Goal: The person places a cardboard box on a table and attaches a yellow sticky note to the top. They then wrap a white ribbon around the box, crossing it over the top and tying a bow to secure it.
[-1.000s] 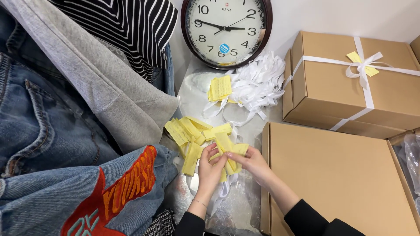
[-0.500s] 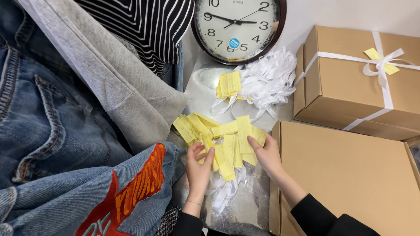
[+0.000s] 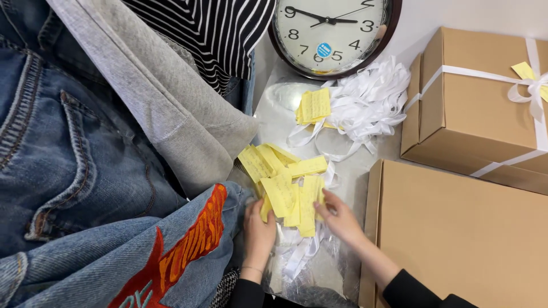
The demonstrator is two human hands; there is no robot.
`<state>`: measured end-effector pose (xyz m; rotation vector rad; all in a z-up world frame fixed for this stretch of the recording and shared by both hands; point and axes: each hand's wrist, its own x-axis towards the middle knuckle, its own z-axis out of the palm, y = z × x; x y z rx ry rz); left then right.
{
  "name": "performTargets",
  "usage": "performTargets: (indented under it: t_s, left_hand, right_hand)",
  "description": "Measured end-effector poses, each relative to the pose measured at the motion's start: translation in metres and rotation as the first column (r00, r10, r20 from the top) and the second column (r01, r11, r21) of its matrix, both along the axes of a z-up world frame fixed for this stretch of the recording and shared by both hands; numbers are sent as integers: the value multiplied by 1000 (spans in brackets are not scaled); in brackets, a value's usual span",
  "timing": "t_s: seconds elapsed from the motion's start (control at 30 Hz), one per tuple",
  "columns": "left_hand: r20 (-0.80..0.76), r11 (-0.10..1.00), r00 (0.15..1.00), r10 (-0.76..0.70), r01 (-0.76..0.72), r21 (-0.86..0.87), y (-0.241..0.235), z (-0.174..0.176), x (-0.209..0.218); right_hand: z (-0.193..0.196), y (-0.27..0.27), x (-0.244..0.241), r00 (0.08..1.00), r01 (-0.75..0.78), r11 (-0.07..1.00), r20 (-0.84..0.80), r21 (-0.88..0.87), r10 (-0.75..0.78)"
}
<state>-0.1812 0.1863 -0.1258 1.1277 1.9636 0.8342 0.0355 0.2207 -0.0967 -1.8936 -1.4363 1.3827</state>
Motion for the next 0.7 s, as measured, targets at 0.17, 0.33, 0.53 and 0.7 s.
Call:
performTargets:
  t_s: [0.17,0.33,0.53,0.7]
  left_hand:
    - [-24,989,999,-32,36,143,4,-34,4]
    - [76,978,997,11,-26,209,17,-9,-2]
    - [25,952,1000,5,-12,306,20,-44,-15]
    - [-35,934,999,11,3,358,24,23,10]
  right_hand:
    - [-15,-5,-29,980,-36,998,-192,56,46]
    - [-8,15,-32,938,-29,994,-341,109,65]
    - [9,20,9,974,95,986,-216,137,-64]
    - [42,11,55,950,221,969,-250,107,-189]
